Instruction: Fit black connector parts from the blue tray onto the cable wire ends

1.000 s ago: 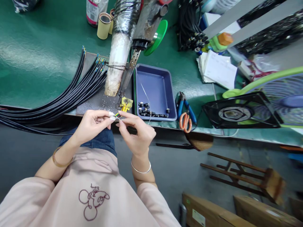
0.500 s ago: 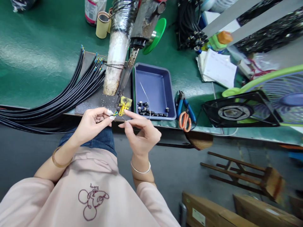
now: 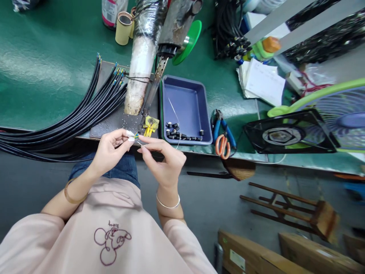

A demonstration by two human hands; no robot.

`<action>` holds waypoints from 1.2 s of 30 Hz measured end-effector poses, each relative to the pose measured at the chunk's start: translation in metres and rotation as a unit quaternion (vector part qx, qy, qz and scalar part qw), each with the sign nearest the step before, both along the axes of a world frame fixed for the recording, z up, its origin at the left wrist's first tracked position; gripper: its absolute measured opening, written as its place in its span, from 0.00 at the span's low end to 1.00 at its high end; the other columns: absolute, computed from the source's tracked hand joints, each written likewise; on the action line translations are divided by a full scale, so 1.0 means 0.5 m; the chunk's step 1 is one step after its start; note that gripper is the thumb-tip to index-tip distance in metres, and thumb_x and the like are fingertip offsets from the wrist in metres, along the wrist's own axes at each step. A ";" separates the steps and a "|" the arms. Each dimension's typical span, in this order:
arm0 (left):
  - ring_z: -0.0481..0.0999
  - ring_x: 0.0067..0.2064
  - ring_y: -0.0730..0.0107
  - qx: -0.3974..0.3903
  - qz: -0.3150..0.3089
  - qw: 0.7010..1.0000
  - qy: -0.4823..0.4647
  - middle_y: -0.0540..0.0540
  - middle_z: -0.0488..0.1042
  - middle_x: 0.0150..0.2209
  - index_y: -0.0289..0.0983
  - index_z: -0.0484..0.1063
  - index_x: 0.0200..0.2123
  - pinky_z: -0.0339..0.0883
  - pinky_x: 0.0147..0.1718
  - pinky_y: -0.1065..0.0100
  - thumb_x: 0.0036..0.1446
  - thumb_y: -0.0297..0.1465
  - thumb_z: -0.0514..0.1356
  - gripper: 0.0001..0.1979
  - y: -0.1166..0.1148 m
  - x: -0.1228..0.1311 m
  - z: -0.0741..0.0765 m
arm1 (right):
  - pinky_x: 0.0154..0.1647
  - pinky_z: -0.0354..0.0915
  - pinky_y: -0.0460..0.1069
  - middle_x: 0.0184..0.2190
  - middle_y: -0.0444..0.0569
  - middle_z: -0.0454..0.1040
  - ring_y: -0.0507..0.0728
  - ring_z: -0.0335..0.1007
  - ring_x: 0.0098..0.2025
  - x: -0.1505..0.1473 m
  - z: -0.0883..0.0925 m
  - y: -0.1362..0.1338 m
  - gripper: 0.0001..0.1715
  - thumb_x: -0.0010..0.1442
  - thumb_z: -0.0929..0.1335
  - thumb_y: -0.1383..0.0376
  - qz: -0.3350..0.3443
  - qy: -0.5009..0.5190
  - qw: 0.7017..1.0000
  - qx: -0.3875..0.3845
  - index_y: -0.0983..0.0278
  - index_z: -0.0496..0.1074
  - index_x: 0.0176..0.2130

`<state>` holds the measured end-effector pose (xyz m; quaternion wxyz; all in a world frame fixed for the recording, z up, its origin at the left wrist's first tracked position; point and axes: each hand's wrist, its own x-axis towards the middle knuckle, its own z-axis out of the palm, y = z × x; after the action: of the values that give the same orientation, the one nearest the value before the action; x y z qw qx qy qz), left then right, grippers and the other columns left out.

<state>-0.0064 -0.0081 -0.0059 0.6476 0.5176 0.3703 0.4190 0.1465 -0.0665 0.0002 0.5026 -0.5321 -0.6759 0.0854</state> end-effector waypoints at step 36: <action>0.55 0.23 0.80 0.020 -0.032 0.999 0.038 0.56 0.58 0.21 0.36 0.68 0.29 0.51 0.23 0.74 0.56 0.33 0.63 0.08 0.018 0.006 0.009 | 0.42 0.79 0.46 0.41 0.48 0.85 0.54 0.84 0.41 -0.013 -0.030 0.030 0.11 0.61 0.70 0.76 -0.074 -0.073 0.990 0.100 0.60 0.73 0.39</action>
<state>-0.0031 0.0010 -0.0016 0.6356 0.5575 0.3691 0.3859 0.1399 -0.0514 -0.0146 0.5081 -0.5325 -0.6744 -0.0591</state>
